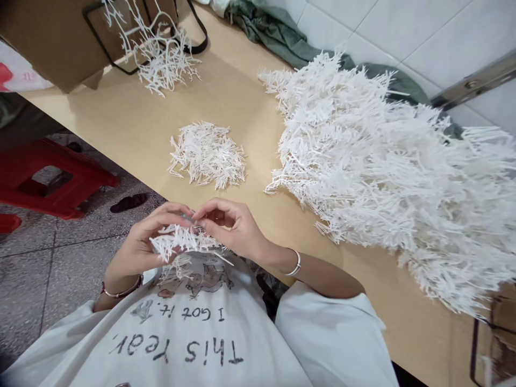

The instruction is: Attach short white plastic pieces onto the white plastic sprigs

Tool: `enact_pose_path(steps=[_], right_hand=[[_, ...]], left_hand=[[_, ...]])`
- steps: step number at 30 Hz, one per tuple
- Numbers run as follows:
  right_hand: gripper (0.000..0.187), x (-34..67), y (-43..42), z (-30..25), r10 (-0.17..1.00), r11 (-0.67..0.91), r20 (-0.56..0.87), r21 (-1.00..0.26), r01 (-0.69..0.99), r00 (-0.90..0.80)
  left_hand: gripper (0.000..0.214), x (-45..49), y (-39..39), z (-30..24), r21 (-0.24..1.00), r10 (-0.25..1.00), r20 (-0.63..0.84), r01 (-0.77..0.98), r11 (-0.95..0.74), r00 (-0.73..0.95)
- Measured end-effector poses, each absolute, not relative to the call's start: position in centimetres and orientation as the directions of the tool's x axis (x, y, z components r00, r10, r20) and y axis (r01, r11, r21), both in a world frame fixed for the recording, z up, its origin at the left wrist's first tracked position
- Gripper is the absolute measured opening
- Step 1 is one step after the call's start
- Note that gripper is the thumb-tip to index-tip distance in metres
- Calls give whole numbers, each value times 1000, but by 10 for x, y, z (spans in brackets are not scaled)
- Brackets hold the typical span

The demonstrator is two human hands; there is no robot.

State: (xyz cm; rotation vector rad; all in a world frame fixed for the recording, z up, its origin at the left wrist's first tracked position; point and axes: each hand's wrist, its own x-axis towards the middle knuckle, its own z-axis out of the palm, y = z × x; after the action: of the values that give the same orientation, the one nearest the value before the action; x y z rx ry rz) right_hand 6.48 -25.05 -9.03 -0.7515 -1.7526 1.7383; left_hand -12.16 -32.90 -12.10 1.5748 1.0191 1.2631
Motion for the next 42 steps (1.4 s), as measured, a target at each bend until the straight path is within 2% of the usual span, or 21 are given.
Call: enact_pose_path(steps=[2,5,8,10,12,16,20,23,29,33,36,38,41,42], right_hand=[[4,65,-249,-90,712,-113,-86,-994,7,-697],[7,65,-247,-91,658,-259,-176,-966,-1,-732],[13,65,-248,-94,609,-317,-205,-948,2,-767],[16,66,-248,-96,616,-218,-156,-976,23,-772],[19,68,-247,-94,628,-30,-71,-997,68,-775],[26,70,-244,-89,603,303,101,-947,110,-791],[19,69,-242,-91,578,492,236,-864,102,-781],[23,69,-241,-94,603,598,328,-790,140,-727],[23,68,-232,-90,643,645,397,-743,182,-655],[7,66,-226,-84,545,738,397,-645,198,-738],[15,65,-224,-83,520,698,325,-695,174,-790],[17,64,-224,-85,544,635,293,-756,158,-786],[16,64,-225,-89,568,529,256,-842,108,-782],[17,64,-226,-89,571,495,244,-864,91,-784]], left_hand=[[37,-122,-327,-121,936,941,315,127,-330,124],[16,-121,-324,-121,940,943,308,115,-322,125],[4,-119,-321,-124,951,954,288,92,-295,79],[4,-116,-319,-128,959,961,275,67,-275,19],[3,-113,-317,-132,963,963,270,30,-269,-28],[3,-106,-315,-138,964,956,261,-12,-265,-131],[5,-99,-315,-138,977,958,192,-48,-207,-215],[8,-97,-316,-135,985,961,155,-44,-169,-230],[12,-99,-317,-130,990,978,143,35,-139,-149],[14,-100,-316,-127,980,979,182,96,-174,-91],[13,-100,-315,-128,977,980,189,112,-181,-58],[4,-98,-314,-130,982,980,181,73,-175,-83],[24,-95,-311,-130,971,955,238,27,-237,-175],[24,-94,-310,-129,962,945,273,55,-267,-182]])
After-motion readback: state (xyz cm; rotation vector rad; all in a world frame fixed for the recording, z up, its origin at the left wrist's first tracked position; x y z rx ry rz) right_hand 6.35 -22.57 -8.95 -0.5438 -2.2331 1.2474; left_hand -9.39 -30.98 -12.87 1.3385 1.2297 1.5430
